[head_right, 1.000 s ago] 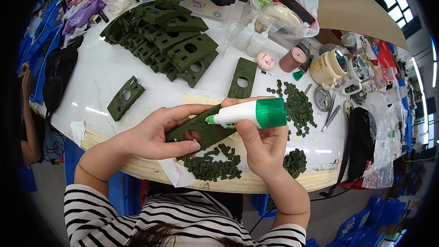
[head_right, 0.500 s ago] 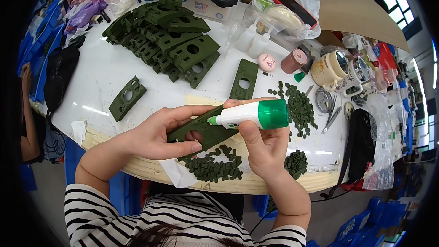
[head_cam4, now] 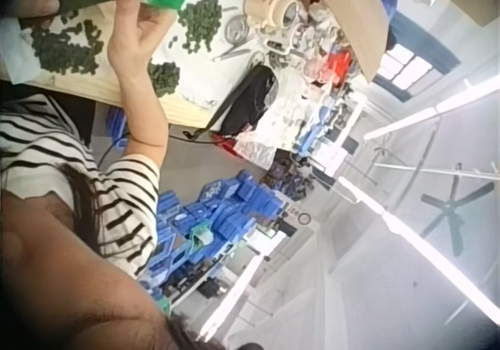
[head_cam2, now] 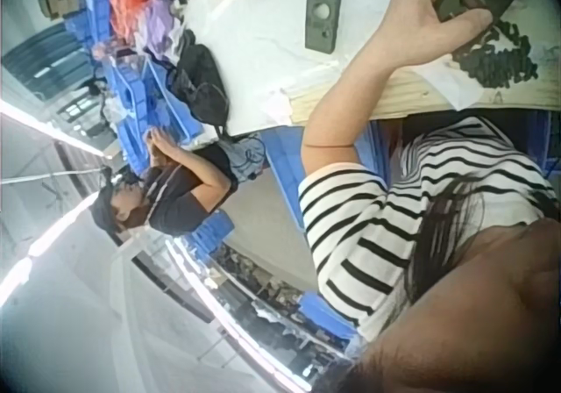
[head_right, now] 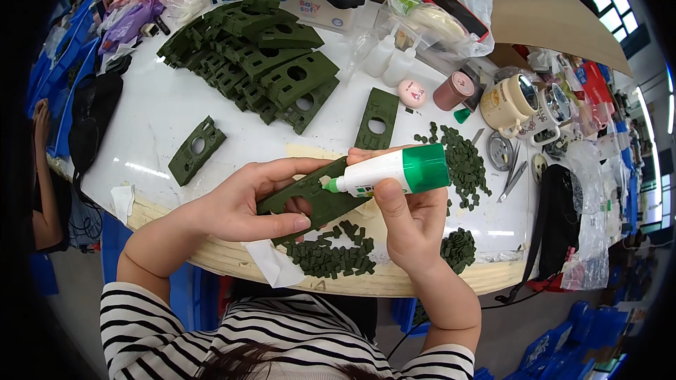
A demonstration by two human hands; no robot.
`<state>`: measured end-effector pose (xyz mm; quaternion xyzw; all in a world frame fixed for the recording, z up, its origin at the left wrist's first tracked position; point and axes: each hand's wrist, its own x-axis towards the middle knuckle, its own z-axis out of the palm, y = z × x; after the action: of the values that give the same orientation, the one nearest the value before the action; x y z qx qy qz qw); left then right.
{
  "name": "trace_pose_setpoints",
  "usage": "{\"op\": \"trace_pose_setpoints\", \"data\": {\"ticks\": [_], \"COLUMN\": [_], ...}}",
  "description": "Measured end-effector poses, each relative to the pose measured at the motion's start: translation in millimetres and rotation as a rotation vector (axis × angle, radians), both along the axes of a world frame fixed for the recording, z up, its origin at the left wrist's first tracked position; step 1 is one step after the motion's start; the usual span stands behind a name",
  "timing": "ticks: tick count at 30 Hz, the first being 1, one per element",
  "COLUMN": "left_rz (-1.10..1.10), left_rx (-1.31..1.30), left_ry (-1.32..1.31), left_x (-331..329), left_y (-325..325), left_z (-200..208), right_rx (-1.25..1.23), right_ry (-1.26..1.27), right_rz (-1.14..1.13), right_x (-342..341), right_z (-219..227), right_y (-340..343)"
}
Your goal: Assembling plastic toy tank models by applying glue and attaching small components.
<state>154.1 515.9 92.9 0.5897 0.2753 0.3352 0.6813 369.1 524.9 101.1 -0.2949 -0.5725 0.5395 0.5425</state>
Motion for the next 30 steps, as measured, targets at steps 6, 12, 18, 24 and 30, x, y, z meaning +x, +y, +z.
{"op": "trace_pose_setpoints", "data": {"ticks": [6, 12, 18, 24, 30], "left_rz": [-0.003, 0.002, -0.007, -0.01, -0.006], "left_rx": [-0.004, -0.011, -0.001, -0.004, 0.004], "left_ry": [-0.001, 0.002, -0.001, -0.001, -0.007], "left_x": [0.0, -0.1, -0.6, -0.5, -0.3], "left_y": [0.0, -0.1, 0.9, 0.8, 0.7], "left_z": [0.2, 1.6, -0.5, -0.3, 1.0], "right_rx": [0.025, 0.028, 0.028, 0.018, 0.032], "right_ry": [0.014, 0.012, 0.001, 0.01, 0.001], "right_rz": [0.013, 0.016, 0.021, 0.016, 0.014], "right_x": [0.1, 0.2, 0.9, 0.5, 0.2], "right_z": [-1.1, -1.5, -1.0, -0.8, -0.8], "right_y": [1.0, 1.3, 1.3, 0.6, 1.5]}}
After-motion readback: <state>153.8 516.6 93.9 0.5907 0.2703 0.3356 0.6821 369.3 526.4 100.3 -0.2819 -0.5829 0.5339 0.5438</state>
